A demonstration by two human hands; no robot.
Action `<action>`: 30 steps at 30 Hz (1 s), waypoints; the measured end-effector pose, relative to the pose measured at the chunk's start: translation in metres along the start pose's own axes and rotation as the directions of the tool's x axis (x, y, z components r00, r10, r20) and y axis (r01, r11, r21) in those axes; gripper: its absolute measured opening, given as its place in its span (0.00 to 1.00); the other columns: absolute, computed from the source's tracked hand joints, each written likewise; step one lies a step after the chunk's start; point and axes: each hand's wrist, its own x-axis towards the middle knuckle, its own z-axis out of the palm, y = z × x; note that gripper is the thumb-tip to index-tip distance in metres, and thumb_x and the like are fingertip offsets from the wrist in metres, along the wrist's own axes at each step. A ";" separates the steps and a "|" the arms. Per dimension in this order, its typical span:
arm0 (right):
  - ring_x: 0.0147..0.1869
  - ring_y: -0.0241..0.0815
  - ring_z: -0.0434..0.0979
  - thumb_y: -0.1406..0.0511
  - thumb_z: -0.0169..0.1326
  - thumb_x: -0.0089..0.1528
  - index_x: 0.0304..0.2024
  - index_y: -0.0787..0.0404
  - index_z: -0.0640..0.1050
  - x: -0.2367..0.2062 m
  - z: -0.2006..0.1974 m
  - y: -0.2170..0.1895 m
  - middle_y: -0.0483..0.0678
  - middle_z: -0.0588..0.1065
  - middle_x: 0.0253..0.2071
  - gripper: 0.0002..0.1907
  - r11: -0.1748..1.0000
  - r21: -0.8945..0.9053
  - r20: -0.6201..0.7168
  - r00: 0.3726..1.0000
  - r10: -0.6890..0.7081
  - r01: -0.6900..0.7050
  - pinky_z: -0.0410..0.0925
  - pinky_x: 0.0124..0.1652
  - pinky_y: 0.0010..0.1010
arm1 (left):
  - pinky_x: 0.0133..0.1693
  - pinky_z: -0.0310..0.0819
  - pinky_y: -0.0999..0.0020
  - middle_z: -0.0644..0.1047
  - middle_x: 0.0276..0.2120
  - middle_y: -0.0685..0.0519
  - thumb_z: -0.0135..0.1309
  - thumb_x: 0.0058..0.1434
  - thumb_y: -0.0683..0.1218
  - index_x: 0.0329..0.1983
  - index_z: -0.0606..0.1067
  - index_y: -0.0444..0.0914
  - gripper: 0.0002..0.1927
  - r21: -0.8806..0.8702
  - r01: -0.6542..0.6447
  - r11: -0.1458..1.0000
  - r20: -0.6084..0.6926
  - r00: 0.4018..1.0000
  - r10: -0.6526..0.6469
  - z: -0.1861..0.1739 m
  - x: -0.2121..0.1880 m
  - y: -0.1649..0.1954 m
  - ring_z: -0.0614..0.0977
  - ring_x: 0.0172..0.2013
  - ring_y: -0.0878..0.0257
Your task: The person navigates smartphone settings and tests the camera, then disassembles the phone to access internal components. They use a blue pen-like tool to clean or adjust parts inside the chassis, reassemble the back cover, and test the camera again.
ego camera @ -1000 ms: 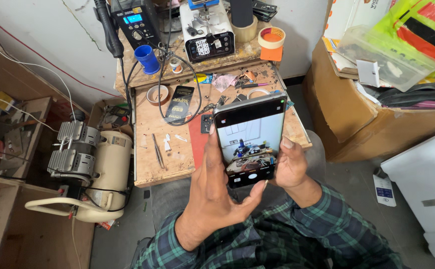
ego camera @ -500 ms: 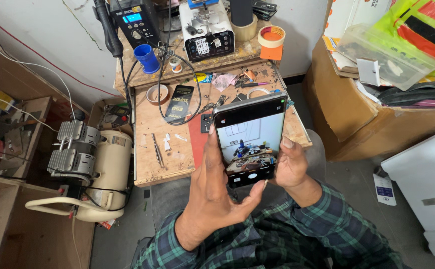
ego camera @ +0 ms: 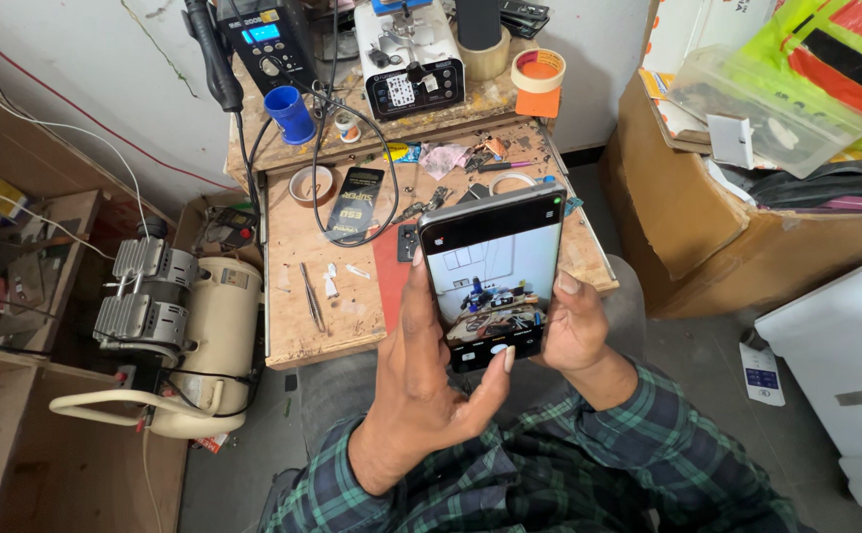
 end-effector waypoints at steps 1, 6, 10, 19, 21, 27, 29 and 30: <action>0.66 0.55 0.76 0.56 0.42 0.73 0.69 0.77 0.65 0.000 0.000 0.000 0.64 0.72 0.65 0.32 1.000 0.003 0.002 1.000 -0.002 0.002 0.69 0.66 0.46 | 0.54 0.83 0.59 0.72 0.62 0.30 0.62 0.62 0.41 0.77 0.41 0.23 0.52 0.005 -0.004 1.000 0.000 1.000 0.004 0.000 0.000 0.000 0.85 0.57 0.42; 0.66 0.54 0.76 0.56 0.42 0.73 0.70 0.76 0.65 0.002 0.000 -0.001 0.64 0.73 0.65 0.32 1.000 0.026 0.026 1.000 0.016 -0.017 0.69 0.65 0.45 | 0.55 0.83 0.59 0.73 0.61 0.30 0.60 0.63 0.40 0.77 0.41 0.23 0.50 -0.018 0.014 1.000 0.005 1.000 -0.014 0.000 0.001 0.000 0.85 0.58 0.43; 0.67 0.54 0.75 0.55 0.42 0.73 0.70 0.76 0.64 0.001 0.000 -0.002 0.64 0.72 0.65 0.33 0.999 0.027 0.016 1.000 0.026 -0.026 0.69 0.65 0.46 | 0.55 0.83 0.59 0.73 0.62 0.30 0.60 0.63 0.40 0.77 0.40 0.24 0.50 -0.026 0.011 1.000 0.005 1.000 -0.010 0.000 0.001 -0.001 0.84 0.58 0.42; 0.68 0.55 0.74 0.55 0.42 0.72 0.71 0.75 0.63 -0.005 -0.004 0.012 0.64 0.71 0.66 0.33 0.999 0.027 -0.009 1.000 0.029 -0.028 0.67 0.66 0.47 | 0.54 0.83 0.60 0.73 0.61 0.30 0.61 0.64 0.39 0.77 0.40 0.23 0.50 -0.020 0.008 1.000 0.004 1.000 -0.008 0.000 -0.010 -0.008 0.85 0.58 0.43; 0.68 0.55 0.74 0.56 0.42 0.72 0.71 0.75 0.63 -0.007 -0.007 0.016 0.64 0.71 0.66 0.33 0.999 0.046 -0.007 1.000 0.028 -0.028 0.67 0.66 0.47 | 0.54 0.83 0.60 0.73 0.61 0.30 0.61 0.65 0.39 0.77 0.40 0.23 0.50 -0.018 0.007 1.000 0.004 1.000 -0.007 -0.001 -0.014 -0.010 0.85 0.58 0.43; 0.68 0.55 0.74 0.56 0.42 0.72 0.72 0.74 0.63 -0.009 -0.011 0.020 0.63 0.71 0.67 0.33 0.998 0.059 -0.003 0.999 0.032 -0.032 0.67 0.66 0.47 | 0.53 0.83 0.60 0.74 0.60 0.30 0.61 0.64 0.38 0.77 0.40 0.23 0.50 -0.013 0.008 1.000 0.002 1.000 -0.008 -0.001 -0.016 -0.011 0.85 0.57 0.44; 0.68 0.54 0.74 0.56 0.41 0.73 0.72 0.75 0.63 -0.009 -0.012 0.020 0.63 0.71 0.67 0.33 0.997 0.072 0.011 0.999 0.034 -0.034 0.67 0.66 0.47 | 0.53 0.83 0.60 0.74 0.60 0.30 0.61 0.64 0.38 0.76 0.40 0.23 0.50 -0.004 0.004 1.000 -0.002 1.000 -0.004 -0.001 -0.016 -0.011 0.85 0.56 0.43; 0.68 0.55 0.74 0.56 0.41 0.73 0.72 0.75 0.63 -0.010 -0.012 0.020 0.63 0.71 0.67 0.32 0.997 0.069 0.016 0.999 0.029 -0.030 0.68 0.66 0.47 | 0.53 0.83 0.60 0.74 0.60 0.30 0.61 0.64 0.38 0.76 0.40 0.23 0.50 -0.004 0.002 1.000 -0.001 1.000 -0.002 -0.001 -0.017 -0.011 0.85 0.57 0.43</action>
